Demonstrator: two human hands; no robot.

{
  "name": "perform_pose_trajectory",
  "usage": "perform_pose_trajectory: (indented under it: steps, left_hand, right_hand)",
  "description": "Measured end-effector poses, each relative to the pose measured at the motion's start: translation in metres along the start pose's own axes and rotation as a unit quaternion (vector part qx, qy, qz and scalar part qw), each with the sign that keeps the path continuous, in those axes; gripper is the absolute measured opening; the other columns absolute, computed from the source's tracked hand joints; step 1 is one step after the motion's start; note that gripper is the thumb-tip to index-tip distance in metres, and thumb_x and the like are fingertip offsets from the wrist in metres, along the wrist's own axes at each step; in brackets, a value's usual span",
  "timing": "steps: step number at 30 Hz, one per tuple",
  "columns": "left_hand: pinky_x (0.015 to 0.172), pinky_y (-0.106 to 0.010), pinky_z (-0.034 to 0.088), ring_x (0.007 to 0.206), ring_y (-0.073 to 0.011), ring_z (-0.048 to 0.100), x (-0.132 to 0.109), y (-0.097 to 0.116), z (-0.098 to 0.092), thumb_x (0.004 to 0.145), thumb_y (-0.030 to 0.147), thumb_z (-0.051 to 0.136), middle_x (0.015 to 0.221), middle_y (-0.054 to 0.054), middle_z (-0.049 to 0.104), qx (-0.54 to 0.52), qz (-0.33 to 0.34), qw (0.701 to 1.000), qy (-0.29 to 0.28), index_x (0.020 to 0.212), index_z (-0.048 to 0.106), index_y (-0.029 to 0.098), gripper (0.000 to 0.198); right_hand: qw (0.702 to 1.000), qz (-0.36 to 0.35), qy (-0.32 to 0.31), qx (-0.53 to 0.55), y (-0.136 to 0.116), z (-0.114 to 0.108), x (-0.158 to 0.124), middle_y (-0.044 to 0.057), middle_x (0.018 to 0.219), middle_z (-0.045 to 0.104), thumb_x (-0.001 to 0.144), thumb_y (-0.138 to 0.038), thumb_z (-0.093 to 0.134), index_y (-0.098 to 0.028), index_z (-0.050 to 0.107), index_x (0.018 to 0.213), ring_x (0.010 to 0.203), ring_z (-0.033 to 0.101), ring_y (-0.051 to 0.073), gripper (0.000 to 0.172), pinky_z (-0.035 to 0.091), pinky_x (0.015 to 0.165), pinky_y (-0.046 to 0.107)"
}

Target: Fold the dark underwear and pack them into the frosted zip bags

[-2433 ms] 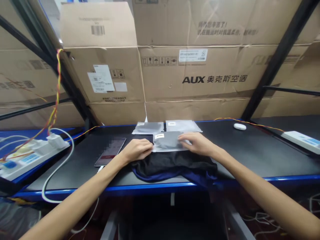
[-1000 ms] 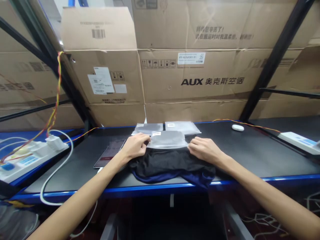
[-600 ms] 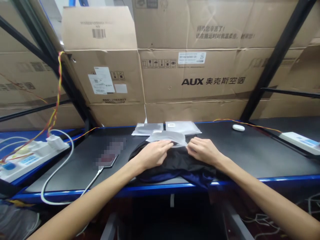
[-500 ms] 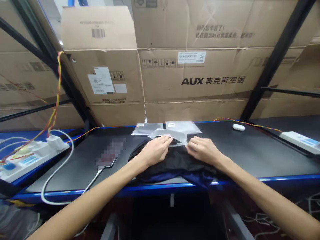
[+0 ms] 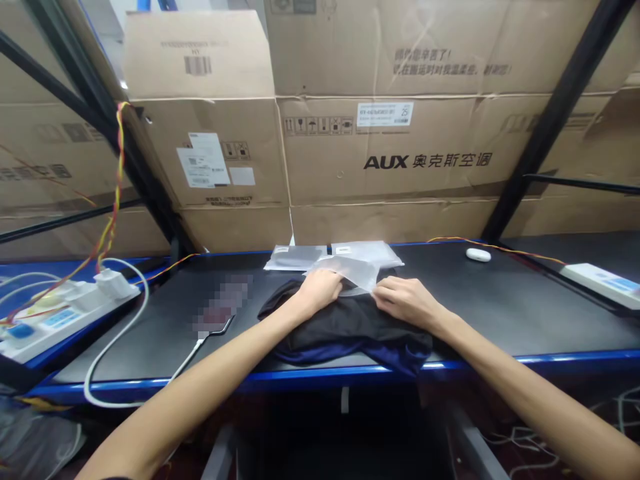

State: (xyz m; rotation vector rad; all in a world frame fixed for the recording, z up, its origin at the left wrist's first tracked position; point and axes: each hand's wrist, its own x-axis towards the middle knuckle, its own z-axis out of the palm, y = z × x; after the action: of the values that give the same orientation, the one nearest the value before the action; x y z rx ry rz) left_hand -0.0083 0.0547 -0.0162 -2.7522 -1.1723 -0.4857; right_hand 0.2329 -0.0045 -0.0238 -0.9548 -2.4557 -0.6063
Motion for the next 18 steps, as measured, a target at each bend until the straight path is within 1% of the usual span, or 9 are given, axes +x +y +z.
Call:
perform_pose_trajectory:
  steps: [2,4,6,8,10,12,15,18]
  left_hand:
    - [0.093,-0.044,0.054,0.106,-0.0299,0.067,-0.002,-0.003,-0.002,0.089,0.012,0.049,0.115,-0.013,0.071,-0.005,0.006,1.0,-0.009,0.123,0.066,0.018,0.038]
    - [0.09,-0.042,0.055,0.101,-0.0284,0.069,-0.007,-0.006,-0.005,0.089,0.012,0.049,0.111,-0.012,0.073,-0.027,0.029,0.999,-0.012,0.12,0.068,0.019,0.037]
    - [0.092,-0.039,0.055,0.105,-0.0254,0.068,-0.015,-0.01,-0.008,0.088,0.01,0.048,0.117,-0.009,0.071,-0.071,0.071,0.995,0.003,0.123,0.066,0.021,0.041]
    - [0.099,-0.036,0.052,0.113,-0.0217,0.065,-0.024,-0.013,-0.011,0.087,0.006,0.046,0.125,-0.007,0.068,-0.131,0.107,0.985,0.026,0.126,0.064,0.022,0.046]
    - [0.104,-0.035,0.05,0.119,-0.0196,0.062,-0.031,-0.015,-0.013,0.084,0.002,0.044,0.13,-0.006,0.065,-0.188,0.125,0.973,0.039,0.125,0.065,0.021,0.05]
    - [0.106,-0.036,0.048,0.122,-0.0192,0.061,-0.036,-0.016,-0.018,0.08,-0.002,0.041,0.132,-0.006,0.065,-0.237,0.13,0.962,0.043,0.122,0.066,0.02,0.053]
    - [0.106,-0.04,0.049,0.122,-0.0208,0.061,-0.044,-0.015,-0.028,0.079,-0.003,0.041,0.13,-0.007,0.065,-0.303,0.124,0.945,0.023,0.117,0.069,0.02,0.052]
    - [0.11,-0.044,0.045,0.129,-0.0225,0.056,-0.053,-0.014,-0.036,0.078,-0.002,0.045,0.132,-0.005,0.064,-0.341,0.123,0.932,-0.025,0.115,0.07,0.021,0.05]
  right_hand:
    - [1.0,0.011,0.004,-0.005,0.001,0.0,-0.001,0.004,0.08,0.07,0.098,-0.021,0.048,-0.019,0.066,0.081,0.072,0.063,0.014,0.024,0.038,0.061,0.024]
    - [1.0,0.024,0.005,-0.013,0.003,-0.001,-0.001,0.004,0.077,0.069,0.098,-0.022,0.048,-0.019,0.065,0.078,0.071,0.062,0.014,0.026,0.037,0.06,0.024]
    - [0.999,0.034,0.002,-0.019,0.005,-0.001,-0.002,0.003,0.075,0.067,0.098,-0.021,0.048,-0.019,0.064,0.076,0.07,0.061,0.014,0.027,0.037,0.06,0.025]
    - [0.999,0.037,-0.005,-0.02,0.007,-0.002,-0.002,0.003,0.074,0.066,0.097,-0.021,0.048,-0.019,0.063,0.076,0.07,0.06,0.015,0.027,0.036,0.06,0.025]
    - [0.999,0.037,-0.013,-0.019,0.009,-0.002,-0.003,0.003,0.074,0.065,0.097,-0.021,0.048,-0.019,0.063,0.076,0.07,0.059,0.015,0.026,0.035,0.059,0.025]
    - [0.999,0.039,-0.022,-0.019,0.01,-0.002,-0.004,0.003,0.074,0.065,0.096,-0.02,0.048,-0.019,0.063,0.076,0.069,0.059,0.015,0.025,0.034,0.058,0.025]
    - [0.998,0.044,-0.034,-0.025,0.012,-0.001,-0.005,0.003,0.074,0.065,0.095,-0.019,0.049,-0.019,0.062,0.076,0.07,0.058,0.015,0.023,0.034,0.058,0.025]
    - [0.997,0.055,-0.035,-0.037,0.01,-0.001,-0.005,0.003,0.074,0.065,0.095,-0.019,0.049,-0.019,0.062,0.074,0.07,0.058,0.015,0.024,0.035,0.058,0.025]
